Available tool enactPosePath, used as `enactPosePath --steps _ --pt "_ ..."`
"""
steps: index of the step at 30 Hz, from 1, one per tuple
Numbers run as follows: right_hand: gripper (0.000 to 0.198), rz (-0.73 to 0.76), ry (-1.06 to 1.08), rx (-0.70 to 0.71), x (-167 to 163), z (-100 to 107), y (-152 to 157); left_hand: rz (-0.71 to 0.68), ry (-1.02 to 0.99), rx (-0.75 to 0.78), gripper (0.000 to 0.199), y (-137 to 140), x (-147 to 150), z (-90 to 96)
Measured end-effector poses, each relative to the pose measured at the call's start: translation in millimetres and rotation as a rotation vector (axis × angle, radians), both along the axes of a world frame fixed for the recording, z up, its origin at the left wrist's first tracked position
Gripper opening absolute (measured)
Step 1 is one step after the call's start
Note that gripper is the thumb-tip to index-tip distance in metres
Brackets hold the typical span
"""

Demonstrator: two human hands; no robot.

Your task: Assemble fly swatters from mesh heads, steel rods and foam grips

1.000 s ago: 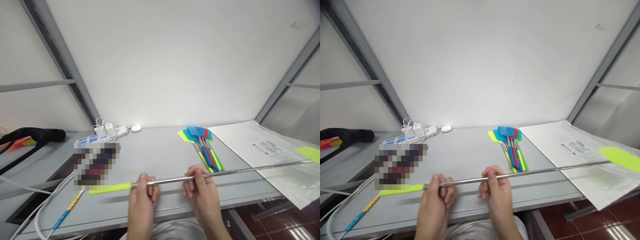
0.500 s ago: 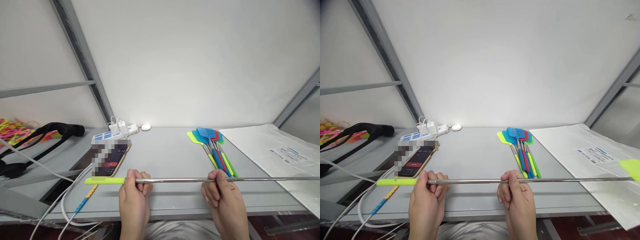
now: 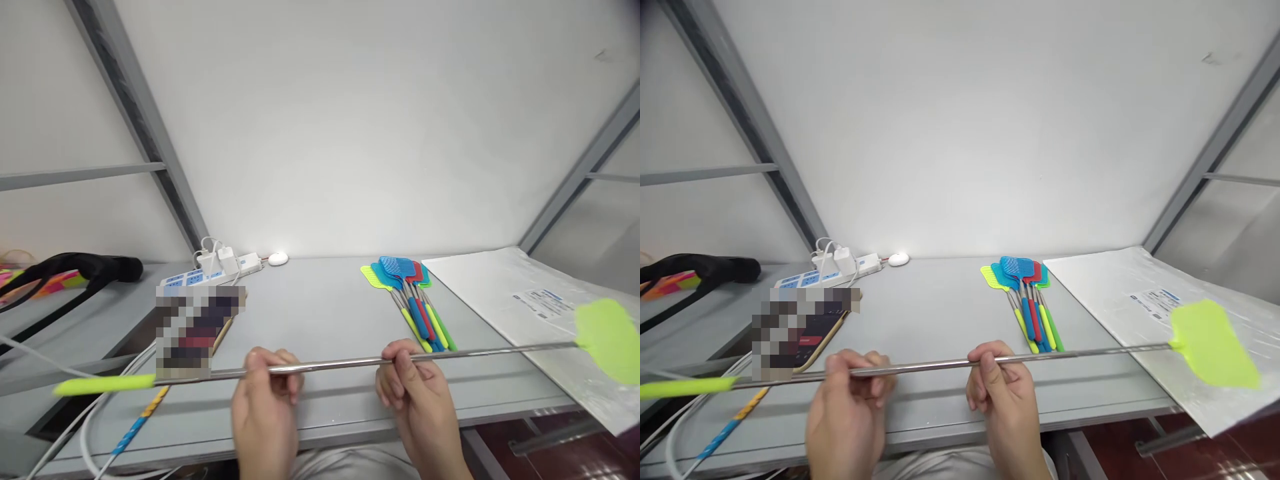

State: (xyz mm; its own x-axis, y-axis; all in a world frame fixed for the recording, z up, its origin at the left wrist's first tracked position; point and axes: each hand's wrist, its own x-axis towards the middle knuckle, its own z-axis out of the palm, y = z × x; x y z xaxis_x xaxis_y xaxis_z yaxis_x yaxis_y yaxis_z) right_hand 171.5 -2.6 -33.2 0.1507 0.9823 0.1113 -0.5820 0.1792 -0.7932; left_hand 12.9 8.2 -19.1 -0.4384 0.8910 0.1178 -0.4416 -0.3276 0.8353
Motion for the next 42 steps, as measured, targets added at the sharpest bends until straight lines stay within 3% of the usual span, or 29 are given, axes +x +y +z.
enactPosePath --steps 3,7,17,21,28,31,42 --pt "0.026 -0.104 0.084 -0.001 17 10 1 0.098 -0.026 0.061 0.035 3 -12 13.1" --pt "0.023 -0.159 0.149 -0.009 34 20 3 0.106 -0.03 0.063 0.033 3 -16 24.8" --pt "0.021 -0.428 0.309 -0.009 65 20 19 0.053 -0.139 -0.059 0.028 12 -13 17.5" --pt "0.02 -0.518 0.293 0.027 71 19 21 0.102 -0.178 -0.026 0.031 12 -15 23.3" --pt "0.024 -0.399 0.271 -0.009 63 12 23 0.114 -0.155 0.021 0.024 20 -18 27.6" --pt "0.024 -0.315 0.263 -0.034 59 11 23 0.109 -0.197 0.042 0.026 20 -12 23.0" --pt "0.023 -0.218 0.15 -0.068 38 4 18 0.105 -0.198 0.06 0.034 11 -3 18.9"
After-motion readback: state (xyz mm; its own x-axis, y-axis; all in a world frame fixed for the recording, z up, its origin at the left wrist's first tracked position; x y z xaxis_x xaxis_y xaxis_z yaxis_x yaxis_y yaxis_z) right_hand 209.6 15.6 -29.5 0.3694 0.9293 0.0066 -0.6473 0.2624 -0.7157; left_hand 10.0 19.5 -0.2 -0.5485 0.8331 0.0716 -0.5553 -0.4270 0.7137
